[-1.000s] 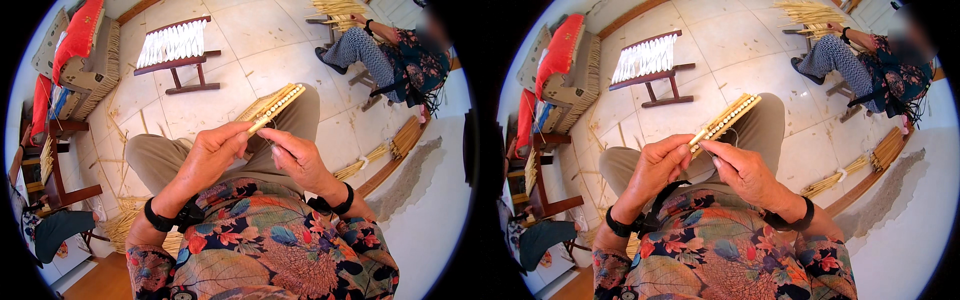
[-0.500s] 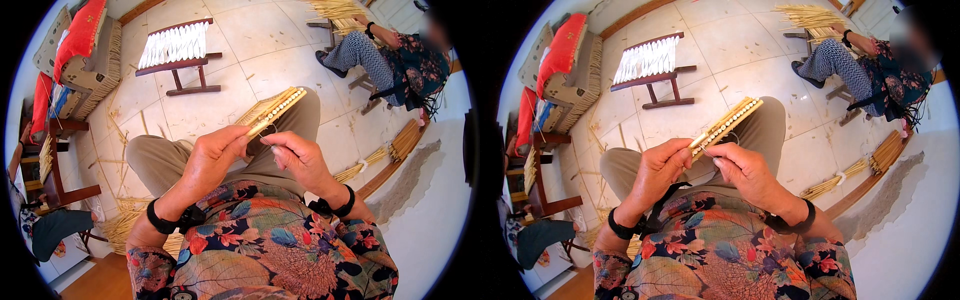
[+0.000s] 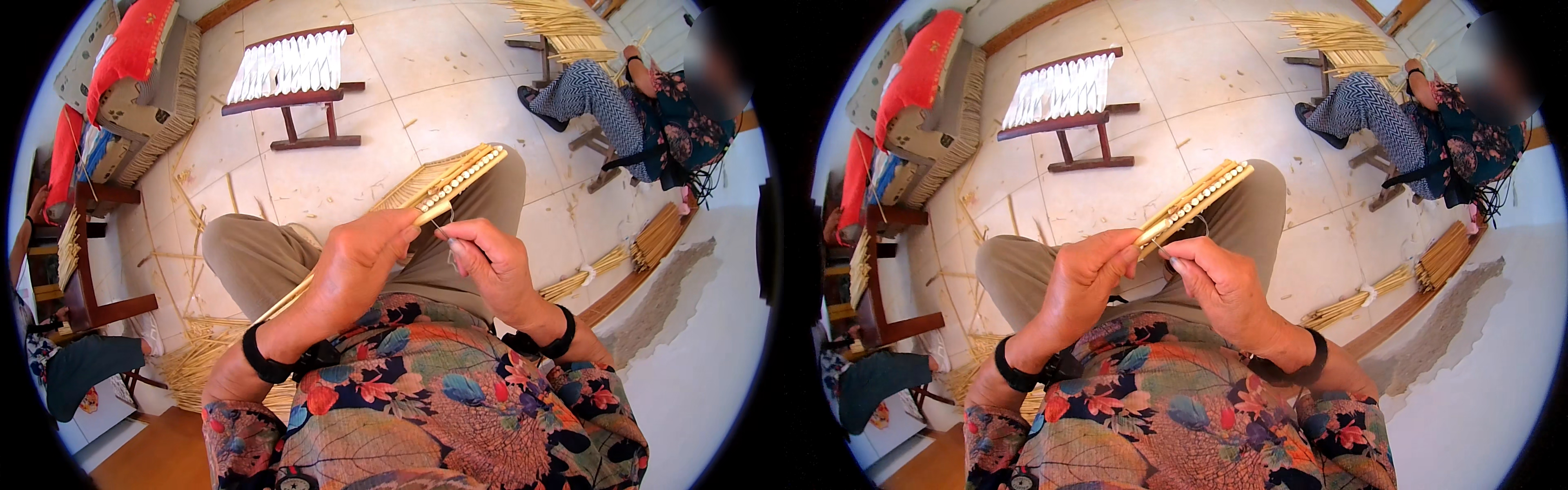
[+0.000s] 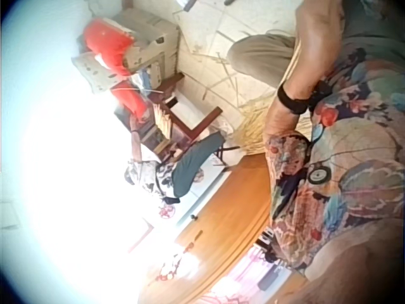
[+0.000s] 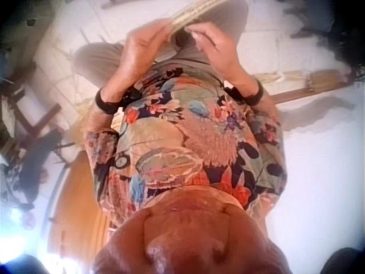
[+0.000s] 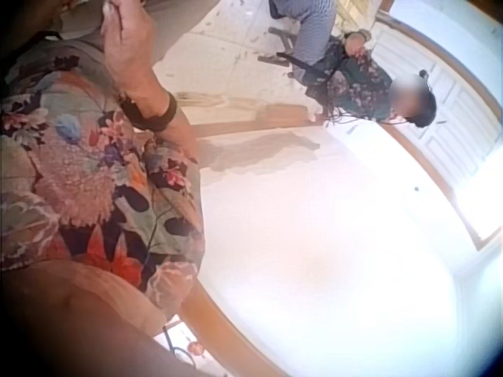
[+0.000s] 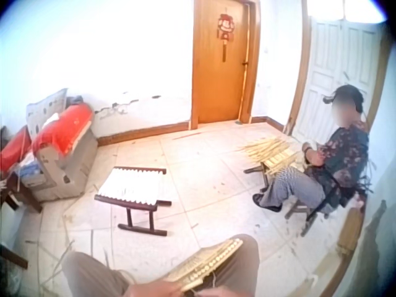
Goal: The person weaves a rectangular bamboo basket by hand, inserting thin bamboo strips into the frame and securing them with thread. They use scissors to trim excess material and tie knots to hold the structure together.
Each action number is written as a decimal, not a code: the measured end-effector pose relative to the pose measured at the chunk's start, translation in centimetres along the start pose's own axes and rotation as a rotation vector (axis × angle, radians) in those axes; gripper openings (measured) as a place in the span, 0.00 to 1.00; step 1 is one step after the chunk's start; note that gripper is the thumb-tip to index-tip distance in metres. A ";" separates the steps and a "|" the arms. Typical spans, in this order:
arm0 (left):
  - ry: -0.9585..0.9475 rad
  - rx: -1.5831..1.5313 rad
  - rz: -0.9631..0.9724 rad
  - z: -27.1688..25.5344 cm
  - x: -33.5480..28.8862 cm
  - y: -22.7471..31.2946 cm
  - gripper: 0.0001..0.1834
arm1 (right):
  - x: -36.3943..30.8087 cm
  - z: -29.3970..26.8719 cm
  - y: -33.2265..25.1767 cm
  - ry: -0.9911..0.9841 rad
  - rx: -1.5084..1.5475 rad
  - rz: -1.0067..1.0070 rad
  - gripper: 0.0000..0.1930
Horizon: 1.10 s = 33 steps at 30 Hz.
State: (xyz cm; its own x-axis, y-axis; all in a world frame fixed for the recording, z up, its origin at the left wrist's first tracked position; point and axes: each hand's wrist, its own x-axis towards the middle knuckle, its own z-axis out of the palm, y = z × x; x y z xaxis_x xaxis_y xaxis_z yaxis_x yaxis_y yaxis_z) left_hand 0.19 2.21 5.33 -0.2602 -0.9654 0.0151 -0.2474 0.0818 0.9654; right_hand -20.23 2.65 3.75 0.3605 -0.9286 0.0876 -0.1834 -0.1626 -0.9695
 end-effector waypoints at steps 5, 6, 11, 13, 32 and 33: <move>0.030 0.106 0.062 0.3 -0.1 -0.3 0.11 | 0.1 0.0 -0.4 0.002 -0.010 0.021 0.08; 0.042 0.124 0.086 0.4 -0.1 -0.5 0.11 | 0.1 0.0 -0.4 0.004 -0.011 0.023 0.08; 0.040 0.133 0.110 0.6 0.0 -0.3 0.09 | 0.1 -0.1 -0.5 0.011 -0.007 0.019 0.08; 0.035 0.136 0.111 0.6 0.0 -0.4 0.09 | 0.0 -0.1 -0.4 0.013 -0.011 0.018 0.08; 0.141 0.255 -0.032 -1.0 1.2 1.2 0.11 | -3.4 -2.2 4.4 -0.145 -0.358 -0.133 0.10; 0.094 0.256 -0.047 -0.8 1.3 0.7 0.11 | -3.2 -2.4 5.4 -0.166 -0.465 -0.223 0.10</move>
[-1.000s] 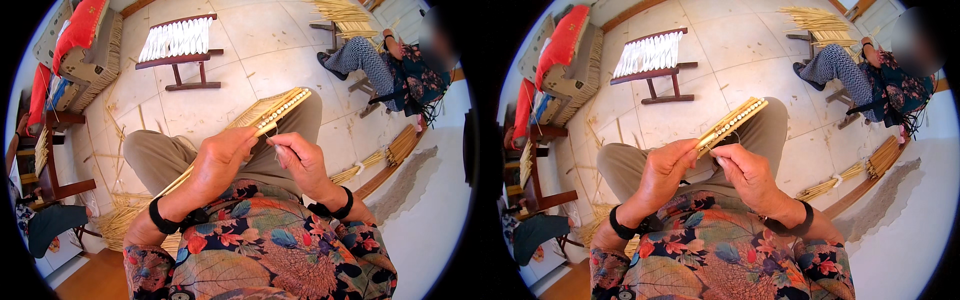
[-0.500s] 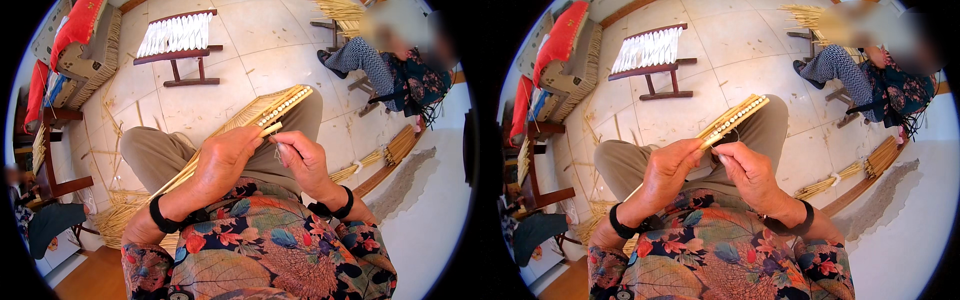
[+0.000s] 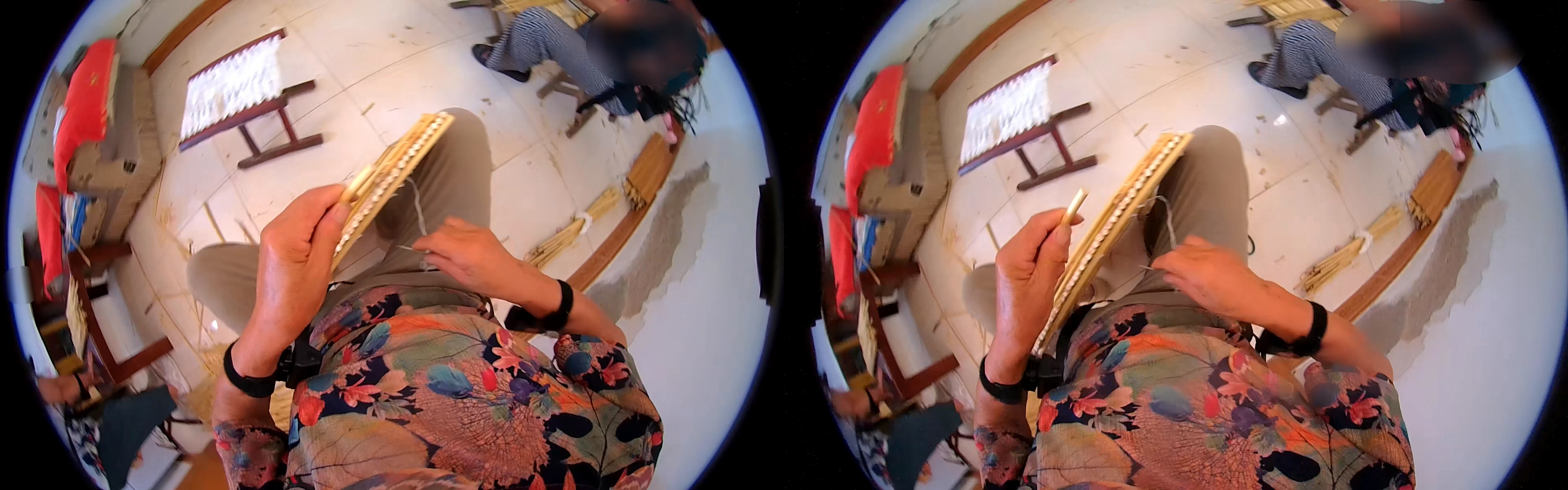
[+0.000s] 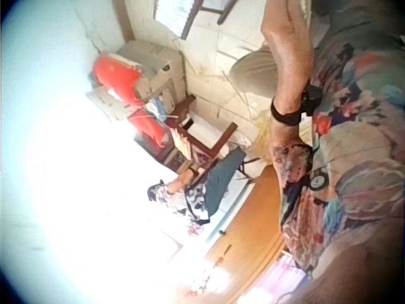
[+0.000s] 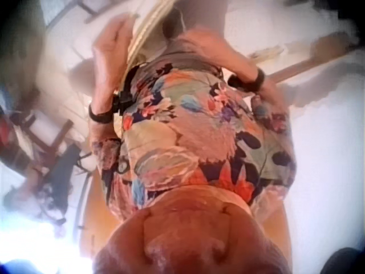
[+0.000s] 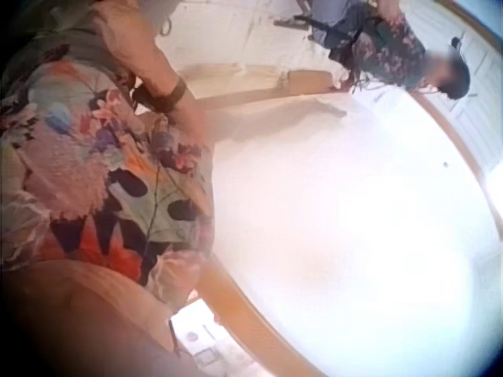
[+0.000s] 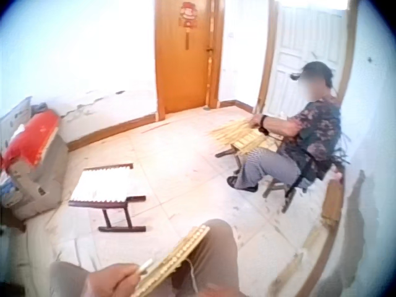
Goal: The person weaves a rectangular bamboo basket by hand, inserting thin bamboo strips into the frame and securing them with thread. They use scissors to trim excess material and tie knots to hold the structure together.
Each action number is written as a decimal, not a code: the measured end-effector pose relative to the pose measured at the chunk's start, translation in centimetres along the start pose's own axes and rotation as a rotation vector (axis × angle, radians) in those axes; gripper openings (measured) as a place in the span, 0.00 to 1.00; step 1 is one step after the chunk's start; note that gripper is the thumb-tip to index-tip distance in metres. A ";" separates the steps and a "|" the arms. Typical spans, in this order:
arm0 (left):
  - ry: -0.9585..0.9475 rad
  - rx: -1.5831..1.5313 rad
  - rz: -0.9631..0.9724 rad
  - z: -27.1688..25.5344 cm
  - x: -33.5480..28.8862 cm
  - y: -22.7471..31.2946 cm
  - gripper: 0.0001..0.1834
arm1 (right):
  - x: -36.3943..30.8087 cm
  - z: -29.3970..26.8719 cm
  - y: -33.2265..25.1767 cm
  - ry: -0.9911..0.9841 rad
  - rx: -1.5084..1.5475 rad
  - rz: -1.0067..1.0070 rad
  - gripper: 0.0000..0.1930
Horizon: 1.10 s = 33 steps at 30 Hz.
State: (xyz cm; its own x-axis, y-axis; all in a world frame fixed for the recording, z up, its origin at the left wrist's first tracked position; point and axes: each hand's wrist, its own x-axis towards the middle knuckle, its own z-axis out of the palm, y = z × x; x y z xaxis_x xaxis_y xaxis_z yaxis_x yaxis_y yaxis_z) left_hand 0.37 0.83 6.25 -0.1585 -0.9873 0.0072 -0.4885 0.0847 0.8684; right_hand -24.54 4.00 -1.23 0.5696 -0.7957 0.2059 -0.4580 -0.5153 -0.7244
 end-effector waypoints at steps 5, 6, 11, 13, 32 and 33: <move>-0.213 0.028 -0.056 0.3 0.6 0.7 0.13 | -2.3 1.2 2.8 0.132 -0.263 -0.079 0.12; -0.271 -0.025 -0.123 0.4 0.7 1.2 0.13 | -3.0 0.7 3.1 0.202 -0.257 -0.077 0.12; -0.487 -0.118 -0.280 1.4 1.8 1.8 0.12 | -8.4 -0.4 9.6 0.642 0.031 0.515 0.12; -0.543 -0.075 -0.253 2.0 2.6 1.7 0.11 | -11.5 1.6 16.6 0.677 -0.002 0.747 0.12; -0.370 -0.251 -0.563 -0.2 3.4 4.5 0.17 | -18.7 22.9 33.3 0.192 -0.324 1.020 0.20; -0.400 -0.273 -0.541 -0.1 3.9 4.4 0.17 | -20.0 24.1 34.2 0.191 -0.433 1.018 0.20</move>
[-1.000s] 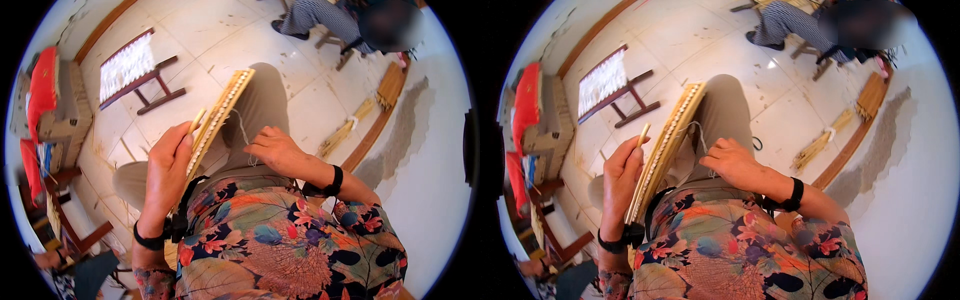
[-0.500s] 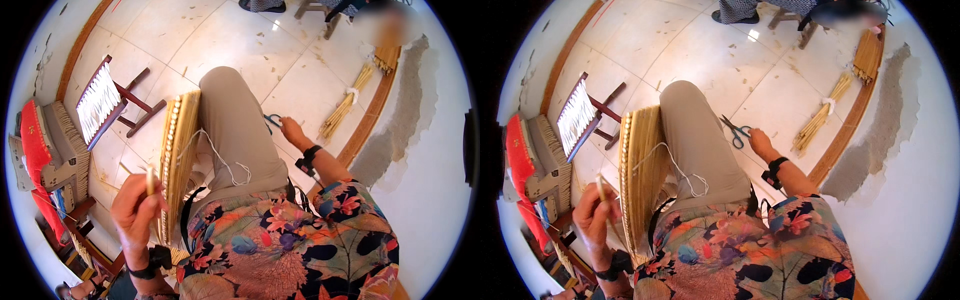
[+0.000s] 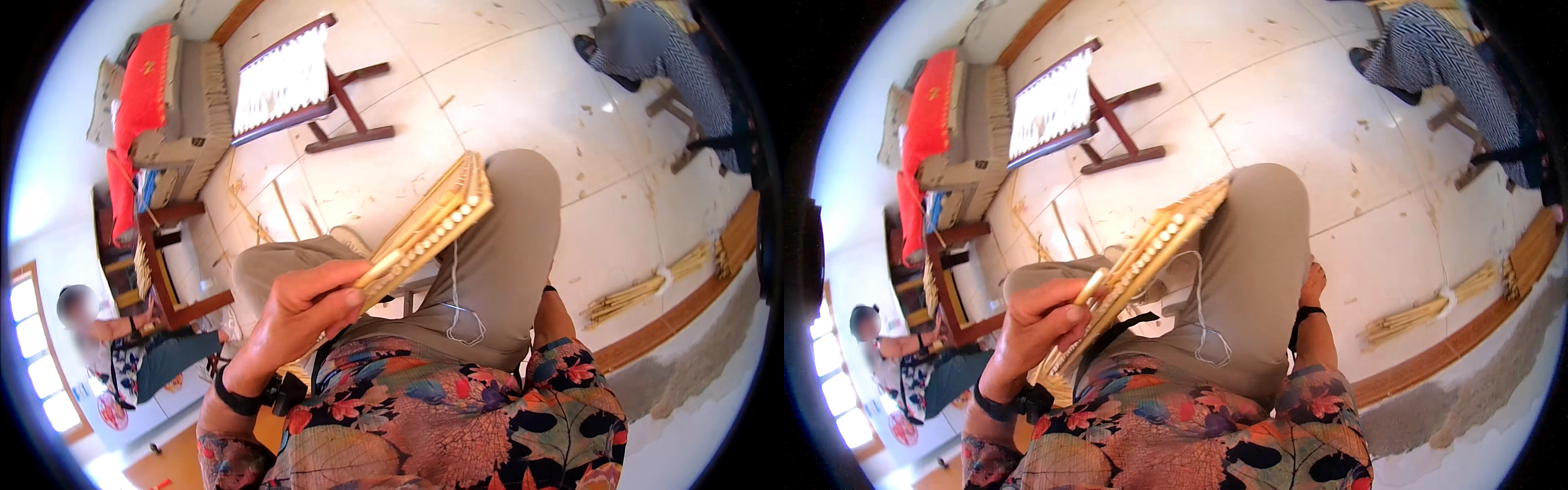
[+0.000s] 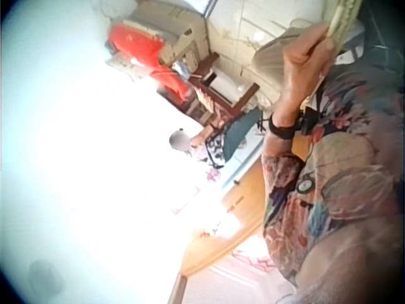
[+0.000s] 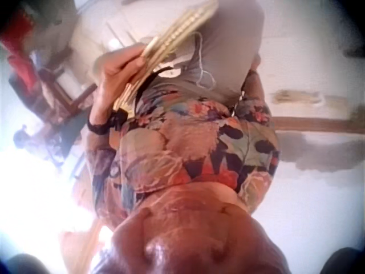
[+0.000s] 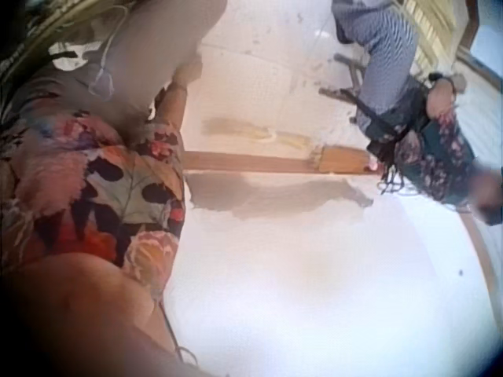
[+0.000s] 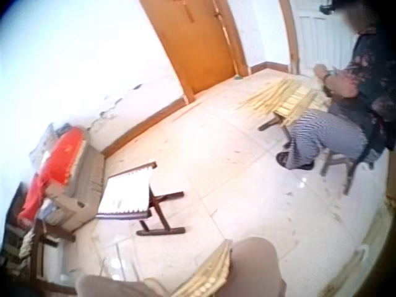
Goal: The person weaves a rectangular bamboo basket by hand, inserting thin bamboo strips into the frame and securing them with thread. They use scissors to trim excess material and tie knots to hold the structure together.
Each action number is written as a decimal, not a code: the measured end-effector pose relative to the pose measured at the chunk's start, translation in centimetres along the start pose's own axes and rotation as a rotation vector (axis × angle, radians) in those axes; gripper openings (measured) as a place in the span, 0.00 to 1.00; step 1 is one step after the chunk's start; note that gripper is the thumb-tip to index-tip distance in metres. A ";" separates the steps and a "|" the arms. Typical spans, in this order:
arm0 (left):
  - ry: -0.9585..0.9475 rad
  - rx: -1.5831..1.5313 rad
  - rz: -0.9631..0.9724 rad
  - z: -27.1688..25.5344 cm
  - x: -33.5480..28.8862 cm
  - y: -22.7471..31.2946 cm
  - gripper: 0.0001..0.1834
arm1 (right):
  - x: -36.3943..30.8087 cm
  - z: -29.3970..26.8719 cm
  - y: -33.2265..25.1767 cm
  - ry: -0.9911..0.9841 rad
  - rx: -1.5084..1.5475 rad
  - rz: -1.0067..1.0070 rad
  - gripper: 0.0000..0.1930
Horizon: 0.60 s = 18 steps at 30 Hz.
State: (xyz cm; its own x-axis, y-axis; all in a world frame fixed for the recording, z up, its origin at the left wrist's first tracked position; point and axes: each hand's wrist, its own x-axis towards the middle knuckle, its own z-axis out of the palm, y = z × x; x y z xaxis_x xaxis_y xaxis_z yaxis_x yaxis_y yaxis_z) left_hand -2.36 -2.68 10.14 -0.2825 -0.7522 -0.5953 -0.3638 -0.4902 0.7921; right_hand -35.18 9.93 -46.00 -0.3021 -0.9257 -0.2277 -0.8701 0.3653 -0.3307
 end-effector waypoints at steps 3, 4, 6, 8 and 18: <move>0.009 0.024 -0.043 0.0 -0.2 0.1 0.17 | 0.0 0.8 -0.3 -0.034 -0.032 -0.010 0.20; 0.038 0.002 -0.057 0.0 -0.1 -0.1 0.17 | 0.0 0.5 -0.7 -0.077 -0.002 0.011 0.21; 0.073 -0.011 -0.028 0.0 -0.1 0.1 0.17 | -0.2 -0.2 -1.5 -0.167 0.065 0.070 0.21; 0.111 0.019 0.001 0.2 -0.4 0.3 0.17 | -0.3 -1.4 -1.5 -0.240 0.116 0.128 0.21; 0.052 -0.140 0.063 -1.4 -1.4 1.6 0.15 | 2.2 -12.2 -1.0 -0.163 0.982 0.437 0.25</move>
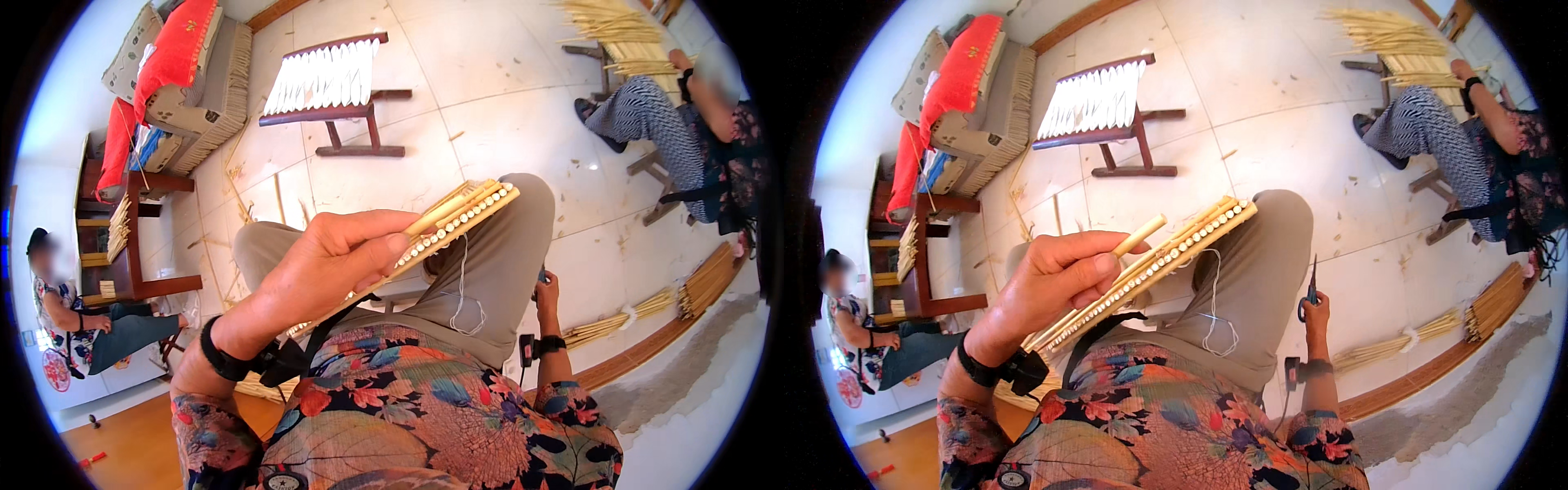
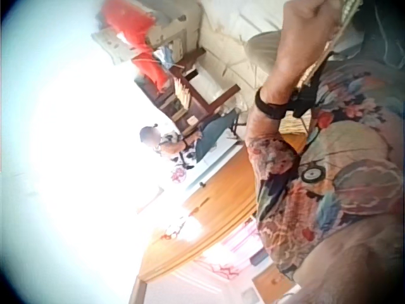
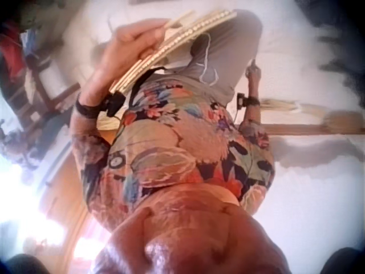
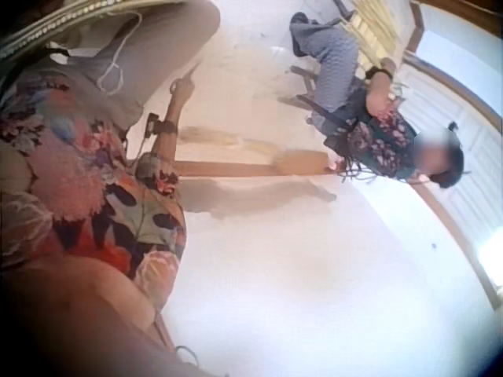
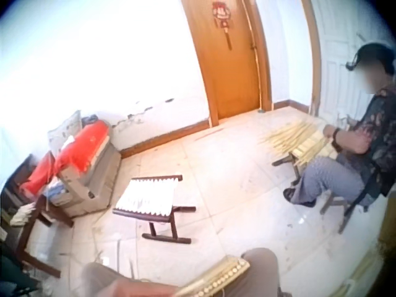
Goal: The person weaves a rectangular bamboo basket by hand, inserting thin bamboo strips into the frame and securing them with thread. They use scissors to trim excess material and tie knots to hold the structure together.
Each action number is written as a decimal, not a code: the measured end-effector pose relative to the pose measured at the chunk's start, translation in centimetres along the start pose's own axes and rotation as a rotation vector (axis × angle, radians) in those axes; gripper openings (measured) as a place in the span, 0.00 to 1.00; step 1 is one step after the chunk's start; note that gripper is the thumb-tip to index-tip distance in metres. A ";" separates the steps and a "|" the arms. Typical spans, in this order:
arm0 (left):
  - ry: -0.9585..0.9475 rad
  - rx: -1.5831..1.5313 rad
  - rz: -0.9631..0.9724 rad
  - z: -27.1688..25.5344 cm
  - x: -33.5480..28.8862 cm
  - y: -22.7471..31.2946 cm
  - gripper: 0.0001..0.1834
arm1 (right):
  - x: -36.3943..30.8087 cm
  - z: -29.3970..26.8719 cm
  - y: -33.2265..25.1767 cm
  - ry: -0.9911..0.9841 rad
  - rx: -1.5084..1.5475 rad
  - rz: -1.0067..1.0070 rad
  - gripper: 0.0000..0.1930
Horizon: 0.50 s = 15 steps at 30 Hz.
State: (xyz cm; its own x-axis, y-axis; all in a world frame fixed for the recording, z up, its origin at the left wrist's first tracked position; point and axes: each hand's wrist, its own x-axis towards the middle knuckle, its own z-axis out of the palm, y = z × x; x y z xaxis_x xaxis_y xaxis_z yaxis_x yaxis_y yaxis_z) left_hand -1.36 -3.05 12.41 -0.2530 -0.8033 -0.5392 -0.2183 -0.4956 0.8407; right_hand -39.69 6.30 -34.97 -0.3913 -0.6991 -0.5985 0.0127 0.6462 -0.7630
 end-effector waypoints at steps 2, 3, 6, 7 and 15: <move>-0.023 0.010 0.045 -0.9 -1.3 0.0 0.16 | -3.8 -1.2 -6.1 -0.066 -0.179 -0.038 0.27; -0.050 0.023 0.071 -1.3 -1.7 0.3 0.16 | -5.2 -1.8 -8.0 -0.081 -0.260 -0.053 0.28; -0.074 0.049 0.111 -2.1 -3.2 1.7 0.17 | -7.1 -3.5 -9.4 -0.032 -0.082 0.001 0.27; -0.079 0.065 0.136 -2.2 -3.5 2.2 0.18 | -8.0 -3.8 -10.2 -0.016 0.046 0.041 0.27; -0.037 0.386 0.364 -2.8 -6.7 8.5 0.14 | -16.0 -0.6 -22.9 -0.290 0.331 -0.379 0.28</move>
State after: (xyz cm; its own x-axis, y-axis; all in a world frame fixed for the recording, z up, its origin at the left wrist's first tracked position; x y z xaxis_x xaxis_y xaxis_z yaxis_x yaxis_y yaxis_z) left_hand 1.15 -2.81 23.26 -0.4084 -0.8850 -0.2233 -0.4395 -0.0238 0.8979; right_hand -34.28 2.88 -7.78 -0.1565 -0.9484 -0.2758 0.2261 0.2374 -0.9447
